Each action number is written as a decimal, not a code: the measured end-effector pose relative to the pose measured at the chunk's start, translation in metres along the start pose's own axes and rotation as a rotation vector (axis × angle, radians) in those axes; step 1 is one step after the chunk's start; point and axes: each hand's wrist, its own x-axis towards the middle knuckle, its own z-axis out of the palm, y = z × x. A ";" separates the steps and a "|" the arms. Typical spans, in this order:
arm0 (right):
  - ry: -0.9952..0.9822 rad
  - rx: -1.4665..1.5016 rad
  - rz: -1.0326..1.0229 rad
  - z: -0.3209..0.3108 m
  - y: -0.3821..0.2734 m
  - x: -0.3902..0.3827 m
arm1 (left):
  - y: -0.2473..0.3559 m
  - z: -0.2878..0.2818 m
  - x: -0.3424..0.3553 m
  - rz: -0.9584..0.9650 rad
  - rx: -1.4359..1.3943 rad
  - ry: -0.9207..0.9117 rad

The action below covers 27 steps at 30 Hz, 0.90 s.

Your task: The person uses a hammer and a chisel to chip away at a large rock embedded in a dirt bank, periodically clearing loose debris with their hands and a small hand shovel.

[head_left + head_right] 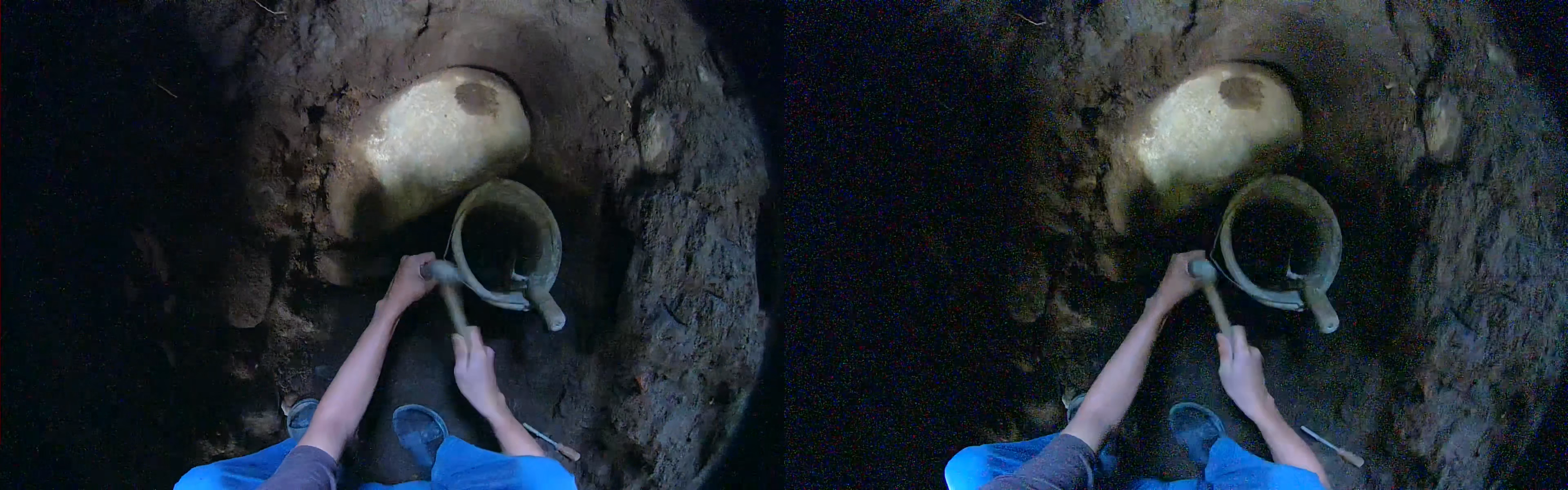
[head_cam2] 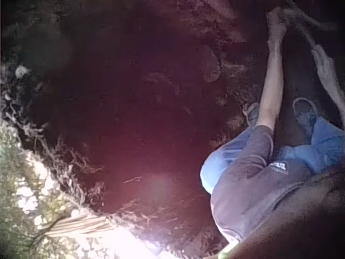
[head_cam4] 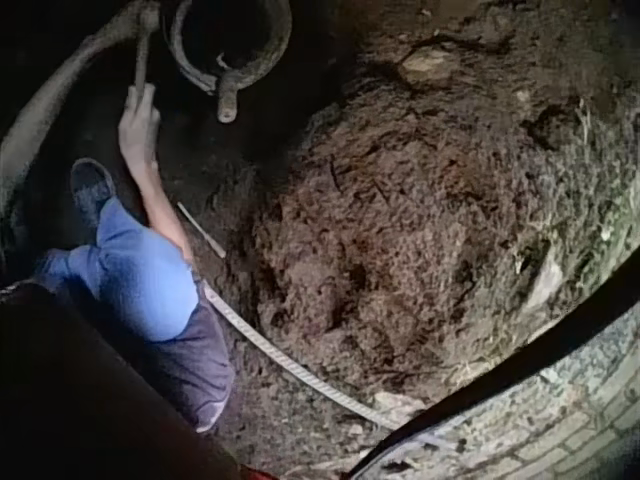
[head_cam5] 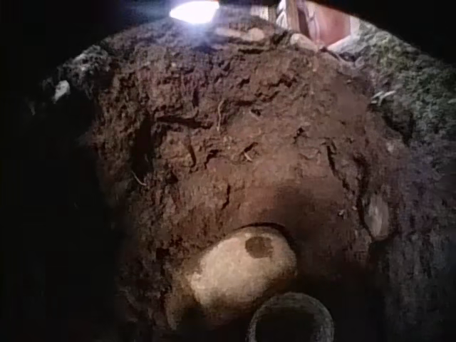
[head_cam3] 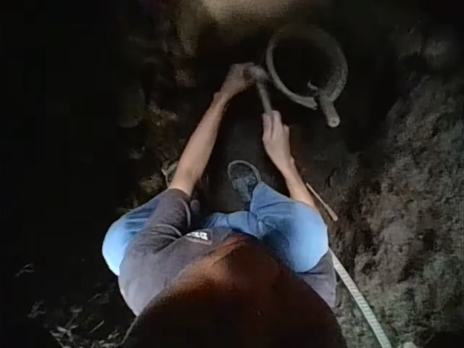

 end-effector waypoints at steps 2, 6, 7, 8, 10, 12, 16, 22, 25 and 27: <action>0.002 0.076 0.009 -0.004 0.002 0.014 | 0.007 -0.001 0.008 -0.060 -0.041 -0.015; 0.191 0.447 -0.062 -0.030 -0.012 -0.012 | 0.019 0.006 -0.001 -0.100 -0.038 -0.061; 0.255 0.383 -0.296 -0.021 0.015 -0.009 | 0.028 0.005 0.001 -0.089 -0.063 -0.061; 0.311 0.312 -0.525 -0.007 0.054 -0.011 | 0.030 0.006 0.002 -0.082 -0.073 -0.063; 0.192 0.062 -0.158 0.005 0.010 -0.009 | 0.013 -0.004 -0.004 -0.052 -0.014 -0.070; -0.079 0.123 0.051 -0.007 -0.002 0.004 | 0.001 -0.003 -0.013 -0.012 -0.050 -0.025; 0.190 0.537 0.012 -0.023 -0.013 -0.009 | 0.008 0.006 -0.006 -0.021 -0.107 -0.005; -0.018 0.032 -0.065 0.003 0.017 0.004 | 0.010 0.005 -0.017 -0.024 -0.196 -0.009; 0.092 0.301 0.012 -0.023 -0.010 0.000 | 0.012 0.000 -0.006 -0.051 -0.182 -0.006; 0.170 0.370 -0.052 -0.022 -0.003 -0.008 | 0.020 0.001 -0.009 -0.082 -0.082 -0.035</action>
